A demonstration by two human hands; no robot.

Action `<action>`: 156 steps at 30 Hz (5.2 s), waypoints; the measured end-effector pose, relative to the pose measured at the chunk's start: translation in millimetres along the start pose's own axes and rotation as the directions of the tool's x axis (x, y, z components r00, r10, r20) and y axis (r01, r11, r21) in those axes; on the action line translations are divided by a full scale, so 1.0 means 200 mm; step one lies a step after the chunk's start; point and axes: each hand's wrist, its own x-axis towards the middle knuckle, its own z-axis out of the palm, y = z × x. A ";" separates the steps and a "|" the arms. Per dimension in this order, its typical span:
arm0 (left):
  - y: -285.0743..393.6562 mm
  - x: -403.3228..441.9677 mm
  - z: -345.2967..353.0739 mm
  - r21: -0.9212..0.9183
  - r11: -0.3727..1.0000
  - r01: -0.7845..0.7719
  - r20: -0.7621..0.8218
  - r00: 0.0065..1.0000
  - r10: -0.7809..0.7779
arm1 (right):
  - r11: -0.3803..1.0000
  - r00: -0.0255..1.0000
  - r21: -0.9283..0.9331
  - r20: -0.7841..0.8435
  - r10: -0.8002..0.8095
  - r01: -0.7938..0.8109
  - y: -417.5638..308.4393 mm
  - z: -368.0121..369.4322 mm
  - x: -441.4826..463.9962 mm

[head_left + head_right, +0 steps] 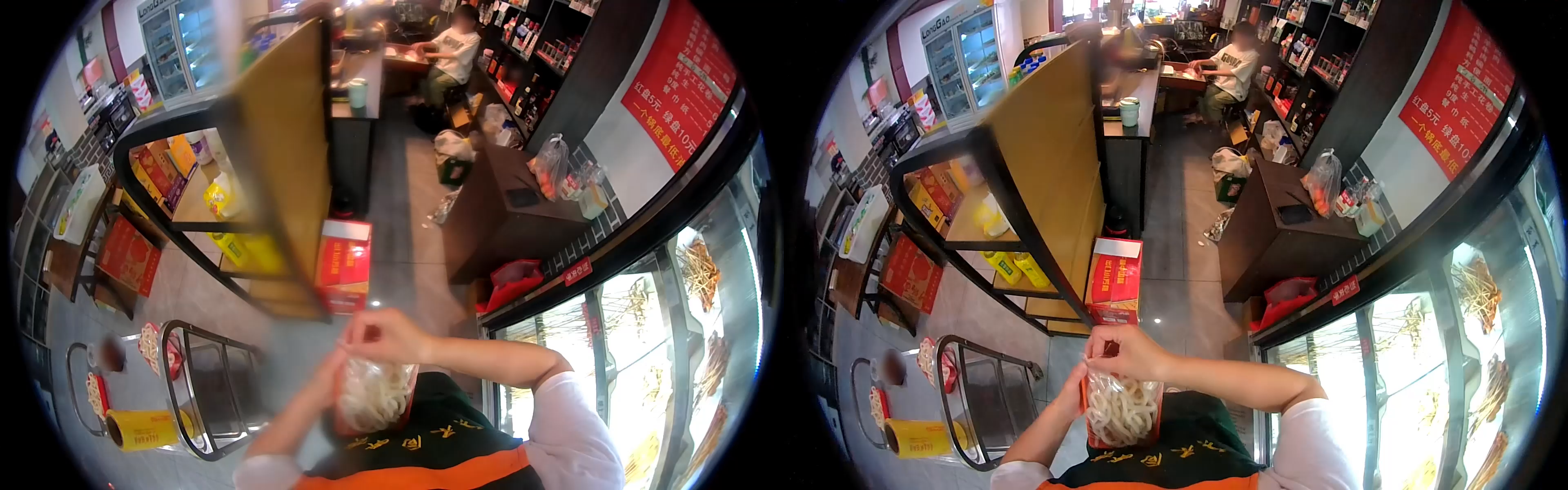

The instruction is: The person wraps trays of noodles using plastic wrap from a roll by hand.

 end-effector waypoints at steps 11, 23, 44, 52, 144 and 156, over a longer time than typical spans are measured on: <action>-0.05 0.08 -0.04 -0.024 0.999 -0.037 -0.206 0.978 0.031 | 0.944 0.987 -0.289 0.079 -0.143 0.160 0.03 -0.07 0.07; -0.07 0.08 -0.14 0.089 0.986 -0.139 0.023 0.990 0.138 | 0.999 0.995 -0.031 -0.090 -0.040 0.037 0.06 -0.08 0.07; -0.04 0.13 0.03 -0.049 0.994 -0.100 0.145 0.984 0.106 | 0.915 0.925 -0.396 -0.314 -0.213 0.077 -0.03 -0.33 0.06; -0.11 0.12 0.01 -0.012 0.989 -0.149 0.057 0.987 0.149 | 0.937 0.912 0.005 0.235 0.337 -0.348 0.70 -0.25 0.04; 0.43 -3.78 -3.93 0.630 0.570 0.528 -0.753 0.237 0.614 | 0.995 -0.030 0.079 -0.997 0.077 -0.064 1.32 2.86 1.89; 0.41 -3.79 -4.27 0.714 0.299 0.633 -0.650 0.442 0.618 | 0.673 0.393 -0.527 -0.846 -0.359 -0.519 0.41 3.26 1.74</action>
